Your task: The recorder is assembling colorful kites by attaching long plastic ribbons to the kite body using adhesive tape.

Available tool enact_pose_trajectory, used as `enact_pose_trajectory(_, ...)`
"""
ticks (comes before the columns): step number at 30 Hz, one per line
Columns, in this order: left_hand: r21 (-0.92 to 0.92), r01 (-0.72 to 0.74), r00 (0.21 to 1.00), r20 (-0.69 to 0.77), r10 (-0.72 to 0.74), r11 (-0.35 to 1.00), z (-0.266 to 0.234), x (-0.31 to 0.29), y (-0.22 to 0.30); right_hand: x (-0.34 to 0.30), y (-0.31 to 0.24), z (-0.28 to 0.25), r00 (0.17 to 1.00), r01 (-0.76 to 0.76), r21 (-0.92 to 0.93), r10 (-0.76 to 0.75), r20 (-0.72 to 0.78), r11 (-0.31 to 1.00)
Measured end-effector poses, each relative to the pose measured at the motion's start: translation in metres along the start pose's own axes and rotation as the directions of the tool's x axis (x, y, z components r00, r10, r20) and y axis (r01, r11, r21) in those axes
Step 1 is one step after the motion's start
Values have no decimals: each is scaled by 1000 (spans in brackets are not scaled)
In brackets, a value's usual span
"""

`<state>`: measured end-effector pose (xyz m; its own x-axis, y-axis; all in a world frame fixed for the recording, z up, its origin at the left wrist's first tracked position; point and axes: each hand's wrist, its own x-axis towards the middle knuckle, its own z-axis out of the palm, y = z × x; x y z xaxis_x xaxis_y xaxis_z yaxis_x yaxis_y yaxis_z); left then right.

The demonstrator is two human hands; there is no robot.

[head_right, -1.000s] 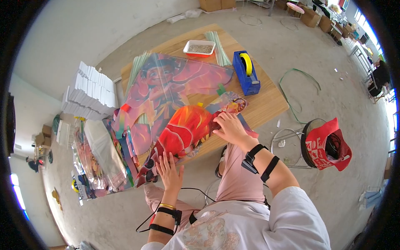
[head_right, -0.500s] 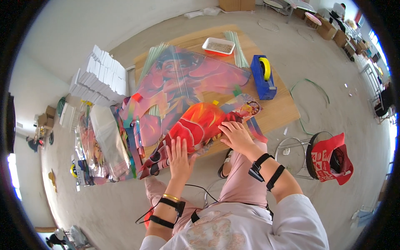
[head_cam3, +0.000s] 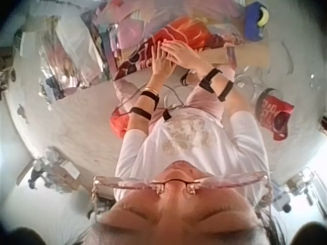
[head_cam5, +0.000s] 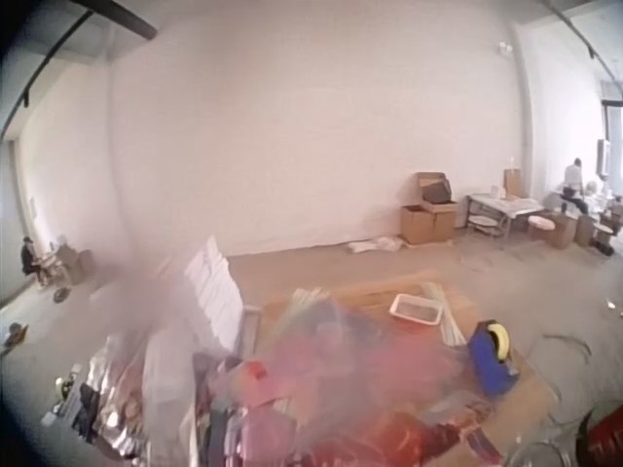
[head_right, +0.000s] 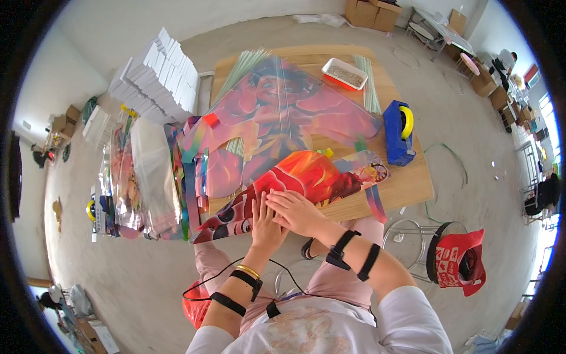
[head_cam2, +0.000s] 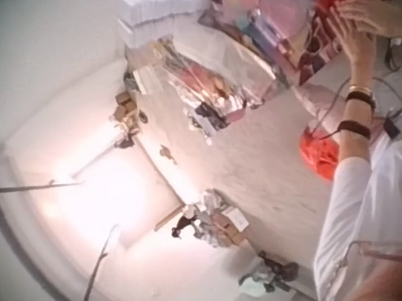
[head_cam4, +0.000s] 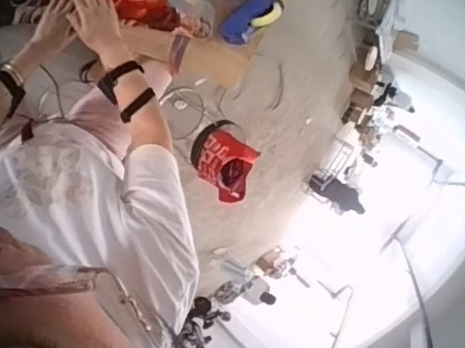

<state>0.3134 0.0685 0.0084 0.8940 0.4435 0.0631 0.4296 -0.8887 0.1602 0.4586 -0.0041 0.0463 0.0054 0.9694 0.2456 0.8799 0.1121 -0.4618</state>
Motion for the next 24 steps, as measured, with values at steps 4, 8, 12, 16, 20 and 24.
enact_pose_trajectory(4,-43,24,999,42,-22,999,7,-2,-3,23,20,11,993,59,-39,-54,109,997)
enact_pose_trajectory(8,-64,27,1000,0,-27,998,-4,2,2,31,63,1,995,40,-145,-26,98,989)
enact_pose_trajectory(12,-81,34,999,13,-33,996,-8,3,2,40,95,-12,995,-73,-178,83,47,981)
enact_pose_trajectory(16,-92,40,999,39,-36,995,-17,5,2,47,102,-20,995,-72,-194,83,49,978)
enact_pose_trajectory(20,-80,32,998,65,-27,996,-18,6,3,61,97,-32,998,-49,-174,56,36,984)
enact_pose_trajectory(24,-43,28,997,70,-25,999,-15,7,3,82,95,-33,998,-17,-108,24,66,994)
